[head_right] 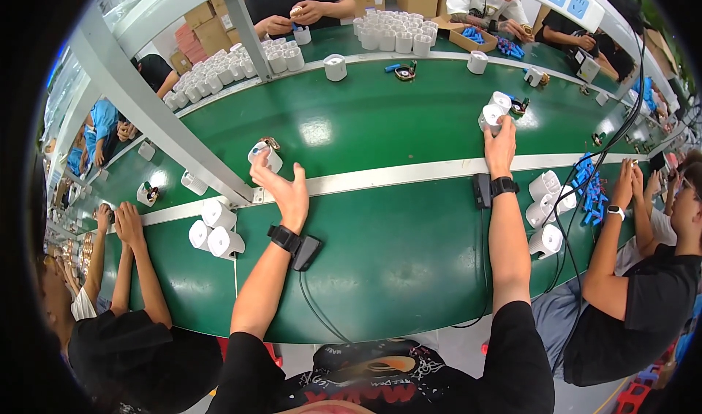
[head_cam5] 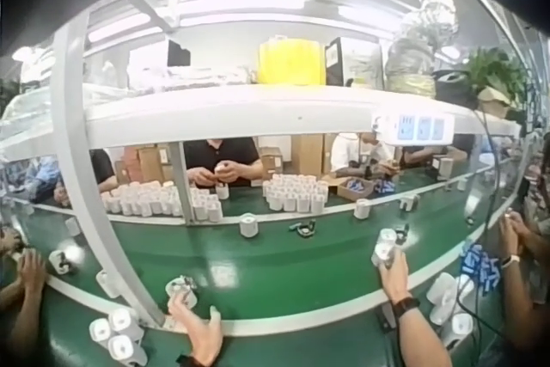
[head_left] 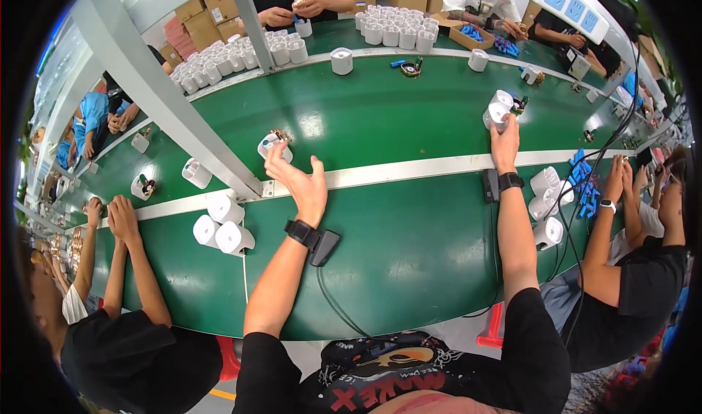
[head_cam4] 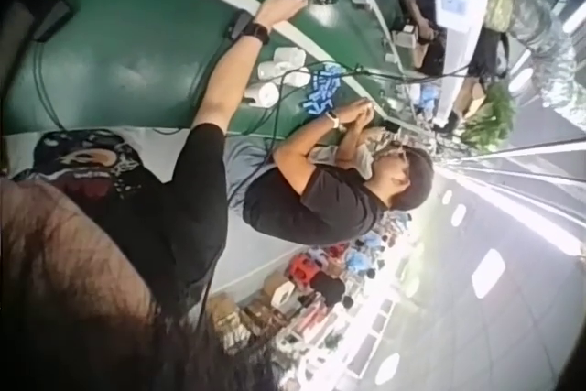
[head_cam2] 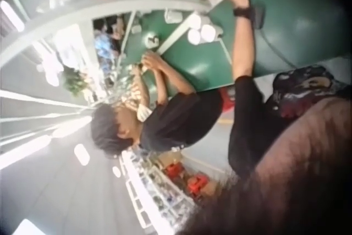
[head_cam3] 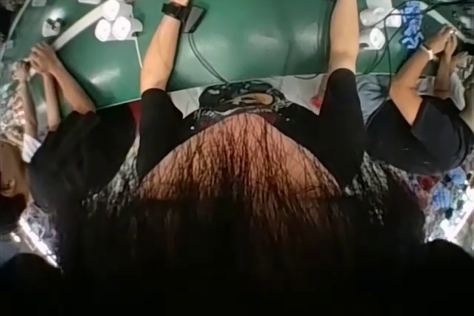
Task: The person assembles electronic devices by picking up a white plastic housing, inserting a blue battery and a circuit board with a speaker, and then placing the assembled unit back onto the conveyor belt.
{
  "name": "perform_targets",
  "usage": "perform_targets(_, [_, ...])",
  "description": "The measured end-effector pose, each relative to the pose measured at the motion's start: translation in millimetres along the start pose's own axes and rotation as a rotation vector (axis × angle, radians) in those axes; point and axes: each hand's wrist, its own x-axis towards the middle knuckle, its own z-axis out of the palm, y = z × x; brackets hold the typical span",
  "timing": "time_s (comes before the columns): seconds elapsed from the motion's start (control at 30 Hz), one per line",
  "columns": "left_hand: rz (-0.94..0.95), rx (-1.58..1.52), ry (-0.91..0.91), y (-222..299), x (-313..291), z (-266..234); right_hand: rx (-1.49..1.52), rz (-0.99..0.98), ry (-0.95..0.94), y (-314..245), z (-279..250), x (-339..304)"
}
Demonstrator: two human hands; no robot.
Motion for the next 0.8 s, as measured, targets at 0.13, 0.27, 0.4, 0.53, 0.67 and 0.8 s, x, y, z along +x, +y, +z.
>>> perform_targets(0.13, [-0.008,-0.078,-0.073,-3.2,-3.4,4.2,0.026,-0.066,0.035,2.8,-1.3,-4.9])
perform_targets(0.27, [-0.032,-0.225,-0.286,-1.9,-8.4,9.8,0.557,0.053,-0.020,-27.8,15.7,-41.3])
perform_targets(0.4, [-0.096,-0.480,-0.669,18.6,-18.4,10.6,0.700,-0.111,-0.401,-120.1,12.8,-109.8])
perform_targets(0.53, [-0.069,-0.411,-0.905,38.8,-21.5,8.0,0.640,-0.406,-0.580,-167.2,-8.9,-143.8])
perform_targets(0.67, [-0.105,-0.373,-0.978,41.9,-24.6,8.6,0.570,-0.710,-0.632,-175.0,-17.8,-151.2])
perform_targets(0.8, [-0.157,-0.410,-0.885,30.5,-25.9,9.4,0.787,-0.490,-0.583,-151.0,-11.6,-119.9])
